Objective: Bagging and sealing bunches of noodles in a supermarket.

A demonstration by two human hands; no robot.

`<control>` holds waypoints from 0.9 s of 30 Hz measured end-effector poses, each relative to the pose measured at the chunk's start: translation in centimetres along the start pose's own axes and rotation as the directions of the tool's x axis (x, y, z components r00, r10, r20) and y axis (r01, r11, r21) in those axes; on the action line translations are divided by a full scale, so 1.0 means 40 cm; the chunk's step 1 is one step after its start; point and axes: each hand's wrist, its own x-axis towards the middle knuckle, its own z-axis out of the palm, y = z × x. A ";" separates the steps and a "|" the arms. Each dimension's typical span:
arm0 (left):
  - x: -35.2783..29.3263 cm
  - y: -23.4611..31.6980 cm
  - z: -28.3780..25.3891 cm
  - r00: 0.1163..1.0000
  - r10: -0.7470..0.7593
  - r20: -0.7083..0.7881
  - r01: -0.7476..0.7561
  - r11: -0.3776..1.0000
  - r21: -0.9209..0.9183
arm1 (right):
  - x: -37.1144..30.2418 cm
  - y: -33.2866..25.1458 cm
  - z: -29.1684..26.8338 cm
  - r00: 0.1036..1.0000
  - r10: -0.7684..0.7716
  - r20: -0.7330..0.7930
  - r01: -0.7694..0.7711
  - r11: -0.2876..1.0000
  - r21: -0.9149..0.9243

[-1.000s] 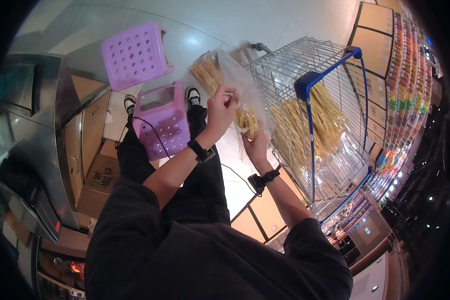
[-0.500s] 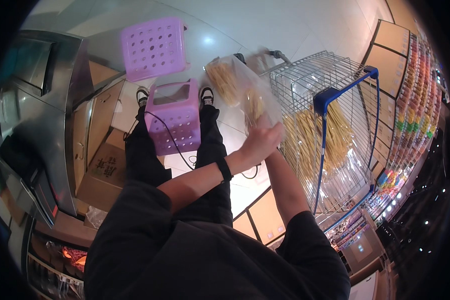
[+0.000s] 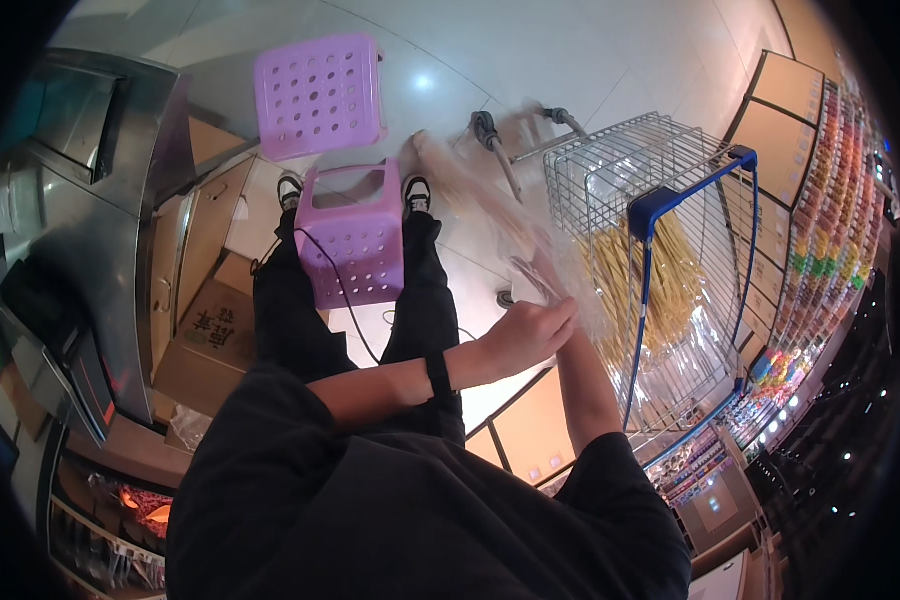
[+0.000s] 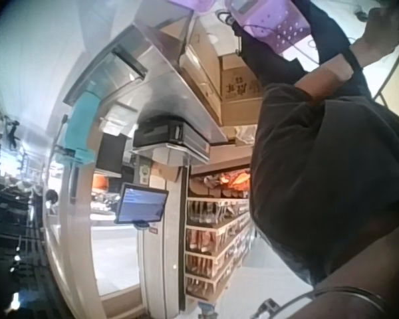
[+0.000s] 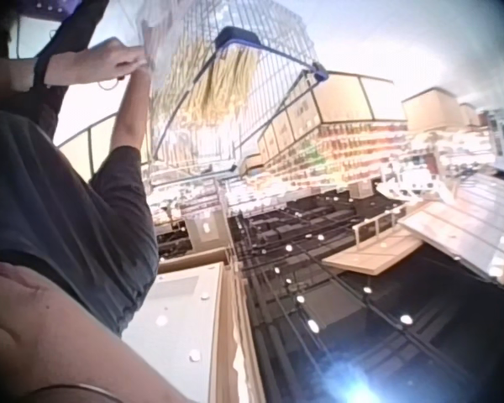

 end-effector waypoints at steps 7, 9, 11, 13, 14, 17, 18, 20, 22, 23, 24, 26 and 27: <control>-0.020 -0.018 -0.024 0.999 -0.042 -0.024 0.041 0.999 -0.013 | -0.140 -0.121 -0.087 0.929 0.148 0.339 -0.360 0.573 0.736; -0.026 -0.025 -0.027 0.998 -0.058 -0.031 0.057 0.998 -0.027 | -0.165 -0.187 -0.082 0.940 0.138 0.310 -0.276 0.845 0.459; -0.019 -0.033 -0.043 0.998 -0.065 -0.014 0.065 0.998 0.015 | -0.196 -0.283 -0.079 0.944 0.124 0.307 -0.214 0.937 0.277; -0.010 -0.050 -0.033 0.999 -0.047 -0.018 0.048 0.999 0.019 | -0.224 -0.371 -0.100 0.942 0.132 0.307 -0.196 0.962 0.190; 0.001 -0.048 -0.026 0.999 -0.039 -0.017 0.040 0.999 0.019 | -0.234 -0.416 -0.114 0.942 0.133 0.307 -0.189 0.968 0.162; 0.004 -0.046 -0.010 0.998 -0.013 0.057 0.004 0.988 0.153 | -0.228 -0.522 -0.131 0.935 0.131 0.330 -0.175 0.979 0.106; -0.002 -0.050 0.000 0.998 -0.015 0.056 0.007 0.989 0.149 | -0.214 -0.541 -0.137 0.935 0.127 0.331 -0.167 0.982 0.094; -0.013 -0.051 0.016 0.978 0.069 0.197 -0.119 0.960 0.254 | -0.179 -0.548 -0.147 0.935 0.132 0.328 -0.165 0.984 0.075; -0.015 -0.039 0.025 0.972 0.058 0.228 -0.121 0.954 0.274 | -0.149 -0.464 -0.142 0.941 0.156 0.302 -0.177 0.983 0.043; -0.013 -0.043 0.023 0.978 0.038 0.205 -0.095 0.956 0.277 | -0.125 -0.430 -0.130 0.941 0.171 0.292 -0.185 0.983 0.021; -0.011 -0.052 0.019 0.983 0.016 0.180 -0.067 0.957 0.283 | -0.109 -0.433 -0.105 0.938 0.172 0.301 -0.187 0.982 0.021; -0.003 -0.067 0.017 0.993 0.035 0.110 -0.063 0.964 0.257 | -0.071 -0.435 -0.042 0.913 0.215 0.348 -0.261 0.961 0.091; 0.011 -0.061 0.022 0.991 0.082 0.103 -0.105 0.965 0.240 | -0.029 -0.303 -0.027 0.794 0.408 0.449 -0.548 0.801 0.241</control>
